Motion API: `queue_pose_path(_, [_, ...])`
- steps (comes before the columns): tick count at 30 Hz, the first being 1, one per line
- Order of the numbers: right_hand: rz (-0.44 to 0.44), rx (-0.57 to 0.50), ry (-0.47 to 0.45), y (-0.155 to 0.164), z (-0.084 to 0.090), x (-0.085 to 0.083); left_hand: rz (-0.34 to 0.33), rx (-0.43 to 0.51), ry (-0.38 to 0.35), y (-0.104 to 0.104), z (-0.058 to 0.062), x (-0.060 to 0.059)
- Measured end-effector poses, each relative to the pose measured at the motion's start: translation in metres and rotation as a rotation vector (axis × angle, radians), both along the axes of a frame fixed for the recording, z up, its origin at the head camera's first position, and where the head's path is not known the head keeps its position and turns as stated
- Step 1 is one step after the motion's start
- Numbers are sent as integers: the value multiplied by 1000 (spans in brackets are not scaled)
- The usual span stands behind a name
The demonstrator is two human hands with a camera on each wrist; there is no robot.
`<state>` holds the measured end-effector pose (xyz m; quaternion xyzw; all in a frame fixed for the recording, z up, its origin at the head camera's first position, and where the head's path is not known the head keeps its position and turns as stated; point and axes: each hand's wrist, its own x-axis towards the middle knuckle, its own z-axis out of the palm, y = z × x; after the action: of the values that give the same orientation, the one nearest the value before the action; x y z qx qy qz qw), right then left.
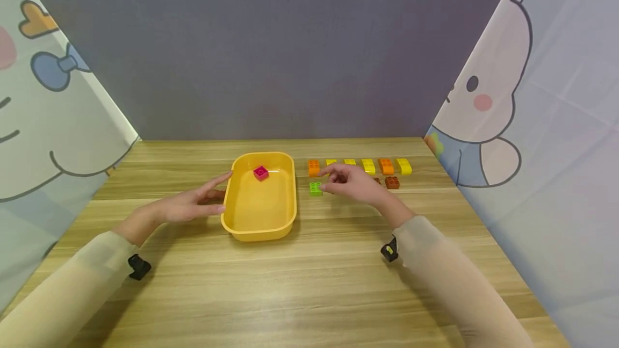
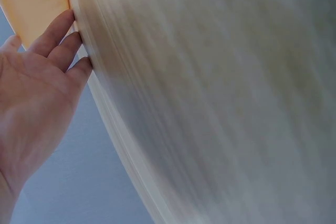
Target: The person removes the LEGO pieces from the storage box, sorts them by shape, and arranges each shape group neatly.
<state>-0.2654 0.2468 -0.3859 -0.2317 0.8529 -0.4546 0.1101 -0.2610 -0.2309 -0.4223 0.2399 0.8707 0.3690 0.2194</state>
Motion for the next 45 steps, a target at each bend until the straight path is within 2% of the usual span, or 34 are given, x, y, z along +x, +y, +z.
queue_pose_path(6, [48,-32,57,-42,5,-11,2,8,-9,2,2,-1])
queue_pose_path(11, [91,-23,107,-71,1,-23,3,19,-17,4,3,-2])
queue_pose_path(18, [82,60,176,-108,3,-40,-3,26,-15,5,3,-2])
queue_pose_path(22, [78,98,185,-130,5,-48,-3,30,-15,3,2,-3])
queue_pose_path(26, [77,125,198,-148,0,-57,-12,20,-6,4,1,-2])
queue_pose_path(30, [53,212,248,-159,-9,-63,-17,22,-12,5,1,-1])
queue_pose_path(36, [16,415,338,-166,-16,-61,-9,22,-21,3,0,-1])
queue_pose_path(45, [82,687,412,-172,-18,-62,-12,27,-10,0,1,0])
